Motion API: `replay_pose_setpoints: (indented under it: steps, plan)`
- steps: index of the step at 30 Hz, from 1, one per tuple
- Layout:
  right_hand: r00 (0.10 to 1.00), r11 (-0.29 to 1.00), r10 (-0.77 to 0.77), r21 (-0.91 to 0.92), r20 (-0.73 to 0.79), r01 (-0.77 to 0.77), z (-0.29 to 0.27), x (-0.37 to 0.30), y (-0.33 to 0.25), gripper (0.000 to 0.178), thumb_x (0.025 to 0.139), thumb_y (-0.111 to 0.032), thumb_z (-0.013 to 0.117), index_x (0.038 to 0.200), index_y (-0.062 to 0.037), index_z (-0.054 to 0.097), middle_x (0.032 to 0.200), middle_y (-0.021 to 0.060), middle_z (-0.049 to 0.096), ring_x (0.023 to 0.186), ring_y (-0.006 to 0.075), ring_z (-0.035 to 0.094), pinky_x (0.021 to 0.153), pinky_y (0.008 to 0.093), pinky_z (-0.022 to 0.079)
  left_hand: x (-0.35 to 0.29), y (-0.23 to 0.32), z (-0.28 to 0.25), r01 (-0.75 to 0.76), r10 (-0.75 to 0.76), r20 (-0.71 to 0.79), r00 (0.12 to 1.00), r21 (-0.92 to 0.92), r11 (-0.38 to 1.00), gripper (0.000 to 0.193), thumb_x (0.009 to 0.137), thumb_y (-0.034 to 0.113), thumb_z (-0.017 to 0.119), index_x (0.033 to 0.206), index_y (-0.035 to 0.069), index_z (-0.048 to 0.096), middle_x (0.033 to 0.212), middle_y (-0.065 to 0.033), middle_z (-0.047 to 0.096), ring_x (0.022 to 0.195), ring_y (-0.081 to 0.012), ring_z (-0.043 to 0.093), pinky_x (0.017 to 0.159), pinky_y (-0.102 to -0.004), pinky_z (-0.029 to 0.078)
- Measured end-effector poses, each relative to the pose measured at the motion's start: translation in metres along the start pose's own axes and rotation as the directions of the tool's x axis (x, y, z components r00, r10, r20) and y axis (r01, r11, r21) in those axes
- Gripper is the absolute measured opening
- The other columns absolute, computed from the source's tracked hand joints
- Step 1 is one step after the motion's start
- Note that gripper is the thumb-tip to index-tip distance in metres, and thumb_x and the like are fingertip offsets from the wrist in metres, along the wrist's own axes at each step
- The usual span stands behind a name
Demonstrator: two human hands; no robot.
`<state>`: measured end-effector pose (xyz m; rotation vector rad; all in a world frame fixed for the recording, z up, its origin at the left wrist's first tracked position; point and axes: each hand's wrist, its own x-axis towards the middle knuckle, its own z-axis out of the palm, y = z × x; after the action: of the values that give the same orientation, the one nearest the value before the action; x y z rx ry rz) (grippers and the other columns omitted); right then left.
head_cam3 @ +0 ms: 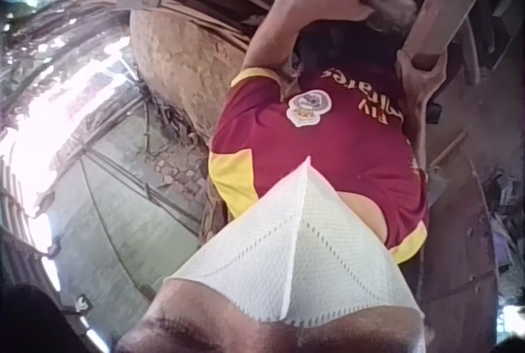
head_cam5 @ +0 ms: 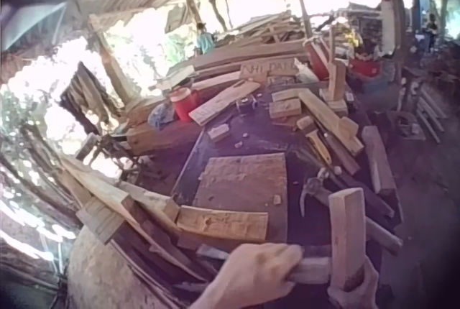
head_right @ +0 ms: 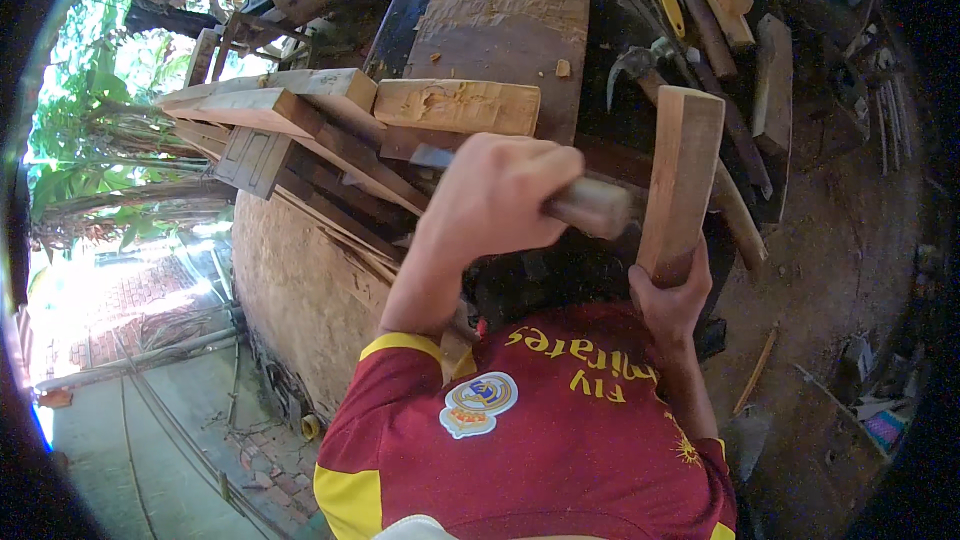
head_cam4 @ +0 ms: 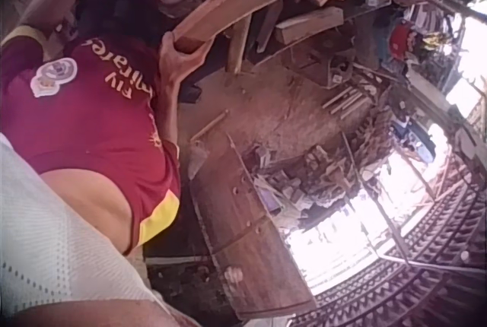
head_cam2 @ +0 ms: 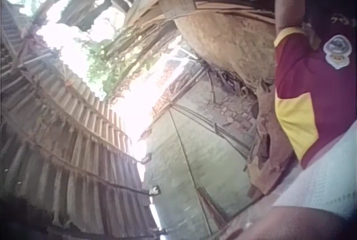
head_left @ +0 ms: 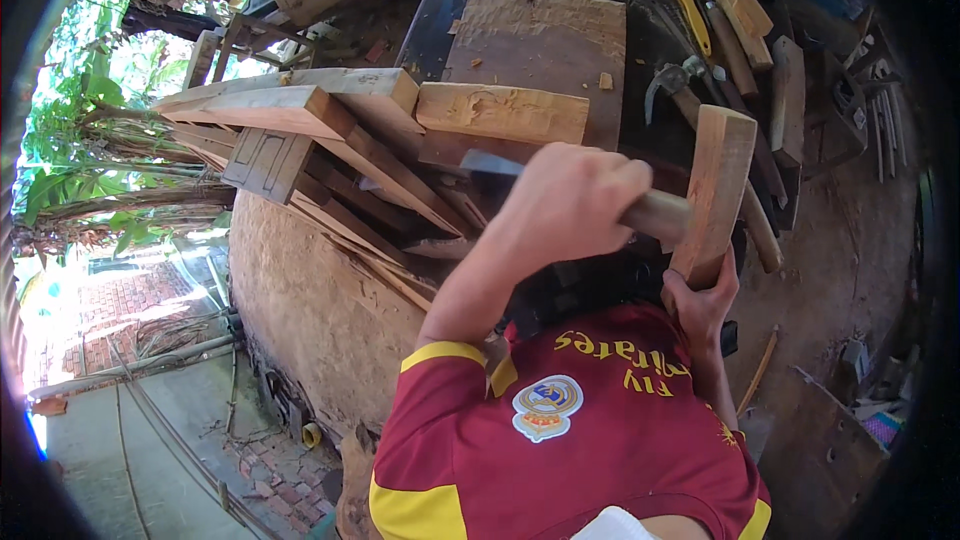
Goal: The person carves a rectangular wooden block using a chisel and a wooden mallet. They repeatedly strike the chisel to remove wood shavings, occasionally pausing to reposition the block or clear debris. The task is performed on a cluttered workbench in a workshop setting.
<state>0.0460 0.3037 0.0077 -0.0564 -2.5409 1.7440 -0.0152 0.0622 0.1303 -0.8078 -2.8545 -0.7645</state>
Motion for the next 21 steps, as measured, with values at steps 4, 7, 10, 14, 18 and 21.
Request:
replay_pose_setpoints:
  steps: [4, 7, 10, 14, 18, 21]
  plan:
    - [0.999, 0.992, 0.034, 0.122, -0.015, -0.032, -0.004, 0.001, -0.008, 0.067, 0.066, -0.002, 0.070, 0.129, 0.0009, 0.047, 0.109, 0.0098, 0.060, 0.101, 0.0185, 0.058, 0.088, 0.0327, 0.047, 0.023, 0.005, 0.016, -0.114, 0.111, -0.080, 0.991, -0.033, 0.993, 0.030, 0.052, 0.016, 0.073, 0.077, 0.009, 0.058, 0.071, -0.0070, 0.060, 0.068, -0.0315, 0.062, 0.057, -0.0418, 0.049]
    - [0.996, 0.992, 0.069, 0.109, -0.062, -0.062, -0.010, -0.001, -0.007, 0.067, 0.066, 0.000, 0.070, 0.129, 0.0010, 0.047, 0.110, 0.0096, 0.059, 0.103, 0.0190, 0.057, 0.090, 0.0330, 0.046, 0.033, 0.000, 0.019, -0.124, 0.117, -0.153, 0.981, -0.036, 0.992, 0.032, 0.051, 0.016, 0.074, 0.078, 0.010, 0.059, 0.071, -0.0074, 0.061, 0.068, -0.0306, 0.063, 0.057, -0.0405, 0.049]
    - [0.989, 0.992, 0.109, 0.079, -0.096, -0.101, -0.015, -0.001, -0.006, 0.068, 0.065, 0.000, 0.071, 0.129, 0.0008, 0.047, 0.111, 0.0092, 0.059, 0.102, 0.0192, 0.057, 0.090, 0.0333, 0.046, 0.033, -0.010, 0.017, -0.100, 0.090, -0.245, 0.965, -0.031, 0.994, 0.030, 0.051, 0.015, 0.073, 0.077, 0.010, 0.060, 0.071, -0.0074, 0.062, 0.068, -0.0301, 0.063, 0.058, -0.0395, 0.050]
    - [0.990, 0.994, 0.100, 0.057, -0.102, -0.094, -0.022, 0.003, 0.001, 0.069, 0.065, 0.000, 0.072, 0.130, 0.0008, 0.047, 0.111, 0.0091, 0.058, 0.101, 0.0196, 0.057, 0.090, 0.0337, 0.046, 0.030, -0.012, 0.013, -0.070, 0.049, -0.326, 0.944, -0.053, 0.996, 0.029, 0.050, 0.015, 0.073, 0.076, 0.010, 0.060, 0.070, -0.0078, 0.061, 0.067, -0.0303, 0.062, 0.058, -0.0388, 0.049]
    - [0.986, 0.993, 0.083, 0.090, -0.145, -0.070, -0.020, 0.006, -0.001, 0.070, 0.064, -0.002, 0.074, 0.129, 0.0011, 0.047, 0.111, 0.0100, 0.058, 0.100, 0.0204, 0.056, 0.088, 0.0344, 0.046, 0.027, -0.018, 0.009, -0.004, 0.005, -0.349, 0.937, 0.003, 1.000, 0.030, 0.049, 0.015, 0.073, 0.076, 0.009, 0.060, 0.069, -0.0077, 0.061, 0.067, -0.0304, 0.062, 0.058, -0.0385, 0.049]
    - [0.984, 0.987, 0.101, 0.136, -0.148, -0.081, -0.020, 0.008, -0.005, 0.070, 0.065, -0.002, 0.074, 0.129, 0.0011, 0.047, 0.110, 0.0098, 0.058, 0.099, 0.0205, 0.056, 0.088, 0.0351, 0.046, 0.024, -0.022, 0.009, -0.017, 0.013, -0.373, 0.928, -0.007, 1.000, 0.030, 0.049, 0.015, 0.073, 0.076, 0.009, 0.060, 0.069, -0.0073, 0.061, 0.067, -0.0301, 0.062, 0.058, -0.0386, 0.050]
